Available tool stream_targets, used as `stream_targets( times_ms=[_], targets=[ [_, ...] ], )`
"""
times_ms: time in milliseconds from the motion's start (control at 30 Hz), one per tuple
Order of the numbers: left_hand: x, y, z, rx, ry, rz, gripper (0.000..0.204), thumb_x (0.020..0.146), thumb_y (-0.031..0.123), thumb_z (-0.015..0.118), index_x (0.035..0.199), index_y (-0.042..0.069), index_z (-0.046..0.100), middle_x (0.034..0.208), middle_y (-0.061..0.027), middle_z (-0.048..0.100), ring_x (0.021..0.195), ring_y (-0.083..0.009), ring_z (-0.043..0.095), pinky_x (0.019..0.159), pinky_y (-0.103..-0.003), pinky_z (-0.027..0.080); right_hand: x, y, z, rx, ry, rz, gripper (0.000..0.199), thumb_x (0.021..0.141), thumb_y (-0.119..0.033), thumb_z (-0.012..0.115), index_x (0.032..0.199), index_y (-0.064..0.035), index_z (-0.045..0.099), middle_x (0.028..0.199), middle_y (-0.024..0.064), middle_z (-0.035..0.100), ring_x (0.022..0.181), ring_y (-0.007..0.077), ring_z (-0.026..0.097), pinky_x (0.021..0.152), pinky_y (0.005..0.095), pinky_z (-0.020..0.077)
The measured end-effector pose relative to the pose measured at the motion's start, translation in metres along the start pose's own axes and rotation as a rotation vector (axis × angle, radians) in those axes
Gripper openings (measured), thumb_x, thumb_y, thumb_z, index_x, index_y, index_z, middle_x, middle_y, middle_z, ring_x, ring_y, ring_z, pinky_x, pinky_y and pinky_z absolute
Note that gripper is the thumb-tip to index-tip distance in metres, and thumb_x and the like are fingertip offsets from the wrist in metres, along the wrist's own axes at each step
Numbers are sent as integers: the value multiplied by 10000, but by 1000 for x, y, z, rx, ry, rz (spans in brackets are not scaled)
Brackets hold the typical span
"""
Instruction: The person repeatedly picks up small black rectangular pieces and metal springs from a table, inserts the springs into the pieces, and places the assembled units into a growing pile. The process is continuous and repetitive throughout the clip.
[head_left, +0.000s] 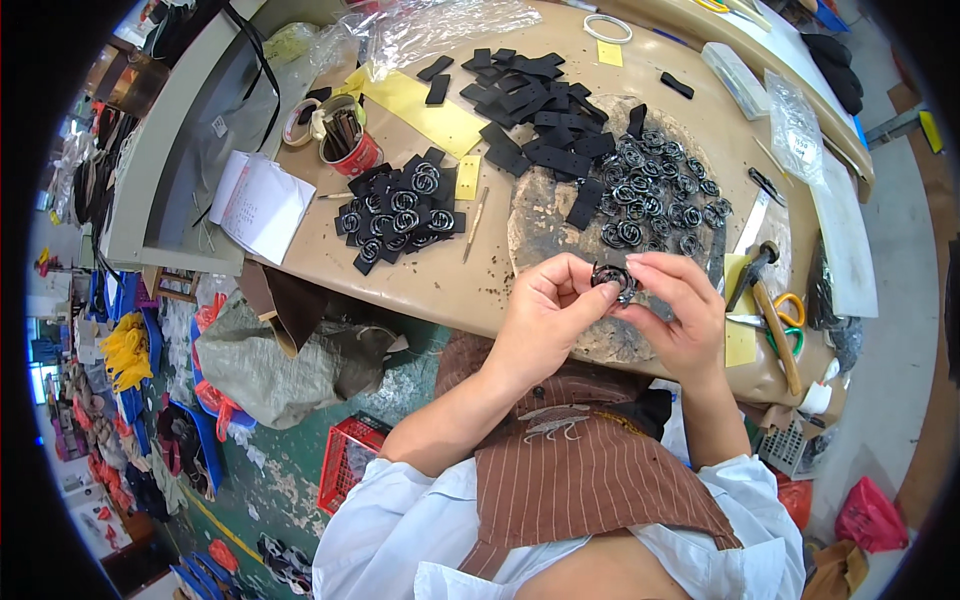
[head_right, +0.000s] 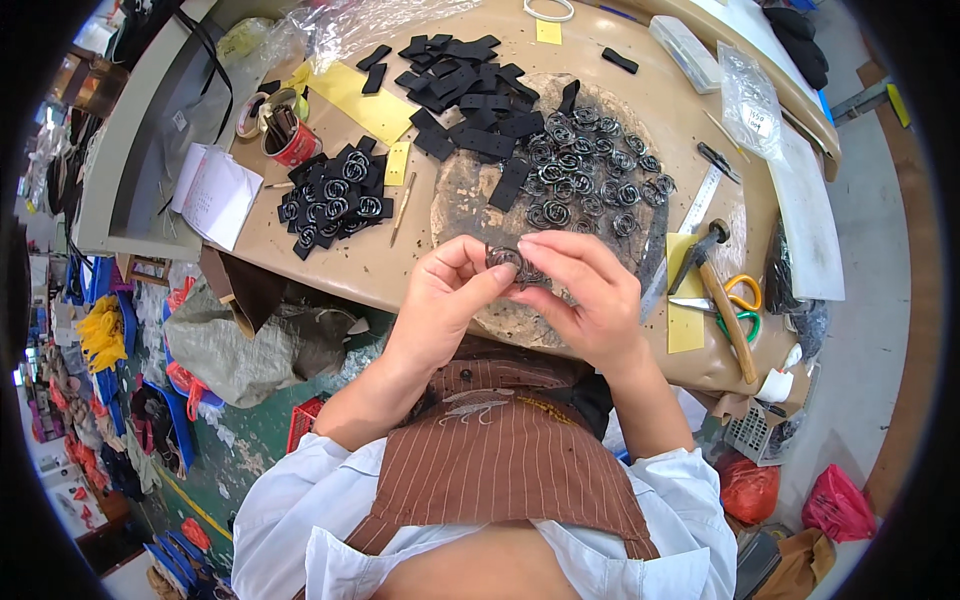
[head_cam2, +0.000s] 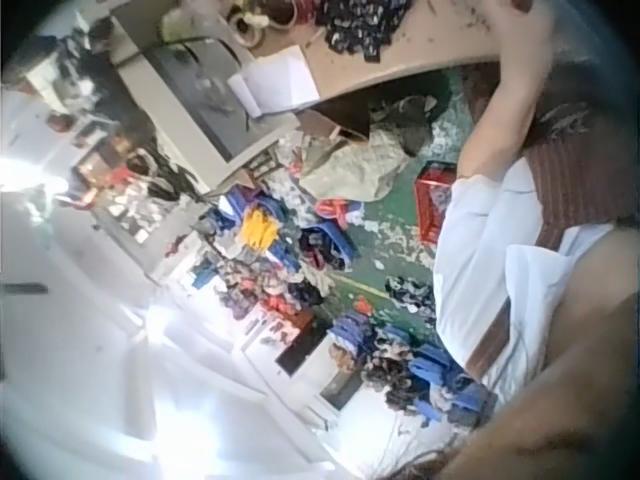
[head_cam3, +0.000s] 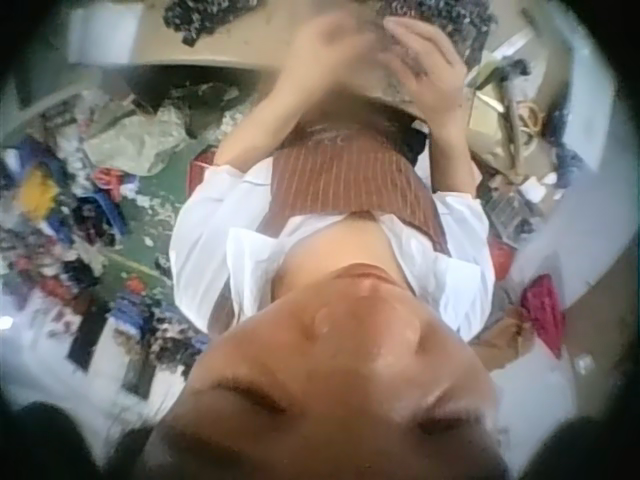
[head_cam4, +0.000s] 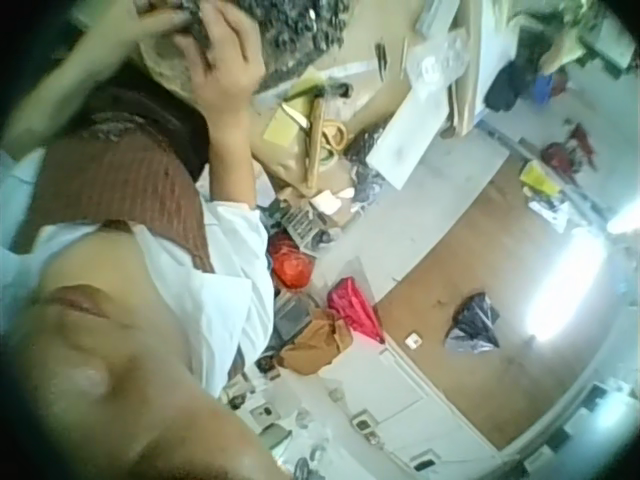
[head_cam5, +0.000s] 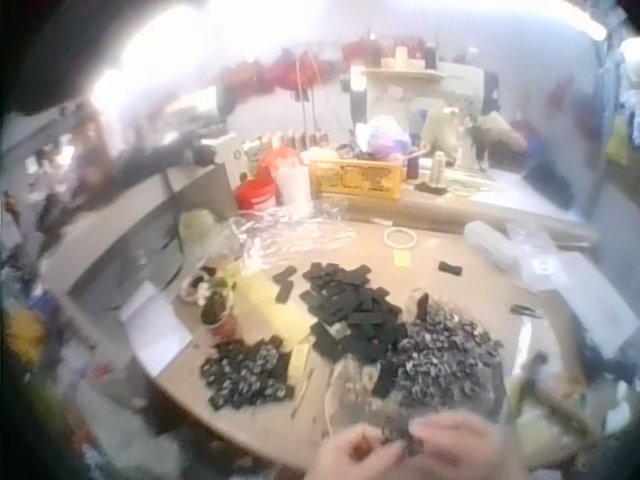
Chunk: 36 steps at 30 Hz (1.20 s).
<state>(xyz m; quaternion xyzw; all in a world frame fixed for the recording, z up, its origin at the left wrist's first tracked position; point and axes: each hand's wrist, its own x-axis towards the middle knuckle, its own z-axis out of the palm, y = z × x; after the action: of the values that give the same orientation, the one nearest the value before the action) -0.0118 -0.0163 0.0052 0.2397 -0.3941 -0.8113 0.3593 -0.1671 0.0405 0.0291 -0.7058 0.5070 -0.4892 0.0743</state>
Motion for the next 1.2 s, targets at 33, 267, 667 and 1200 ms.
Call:
stream_targets(
  times_ms=[33, 267, 667, 1200],
  targets=[
    [-2, 1, 1, 8, -5, 28, 82, 844, 29, 604, 806, 39, 532, 776, 6, 590, 728, -35, 562, 641, -181, 458, -2, 0, 1, -12, 22, -38, 376, 646, -83, 762, 991, -14, 631, 980, 127, 627, 853, 249, 624, 719, 307, 519],
    [-10, 0, 12, 37, 25, 65, 67, 841, 10, 602, 887, 23, 555, 826, 1, 595, 764, -31, 559, 673, -177, 461, -18, 2, 17, 12, 212, -130, 210, 690, -11, 725, 878, -34, 637, 898, 118, 610, 770, 219, 596, 644, 286, 489],
    [-8, 21, -16, 126, -109, -172, 193, 831, 23, 607, 1016, -9, 563, 877, -27, 605, 782, -80, 598, 693, -218, 515, 8, 1, -21, 390, -250, 259, 315, 722, -94, 716, 1020, -30, 637, 978, 79, 559, 834, 158, 540, 726, 264, 454],
    [-10, 19, -16, 273, -183, -302, 306, 790, 7, 619, 1074, -35, 512, 818, -40, 611, 717, -53, 575, 625, -185, 467, 7, 4, -26, 604, -619, 380, 244, 711, -19, 708, 934, -26, 609, 964, 74, 590, 788, 148, 595, 664, 257, 503]
  ],
)
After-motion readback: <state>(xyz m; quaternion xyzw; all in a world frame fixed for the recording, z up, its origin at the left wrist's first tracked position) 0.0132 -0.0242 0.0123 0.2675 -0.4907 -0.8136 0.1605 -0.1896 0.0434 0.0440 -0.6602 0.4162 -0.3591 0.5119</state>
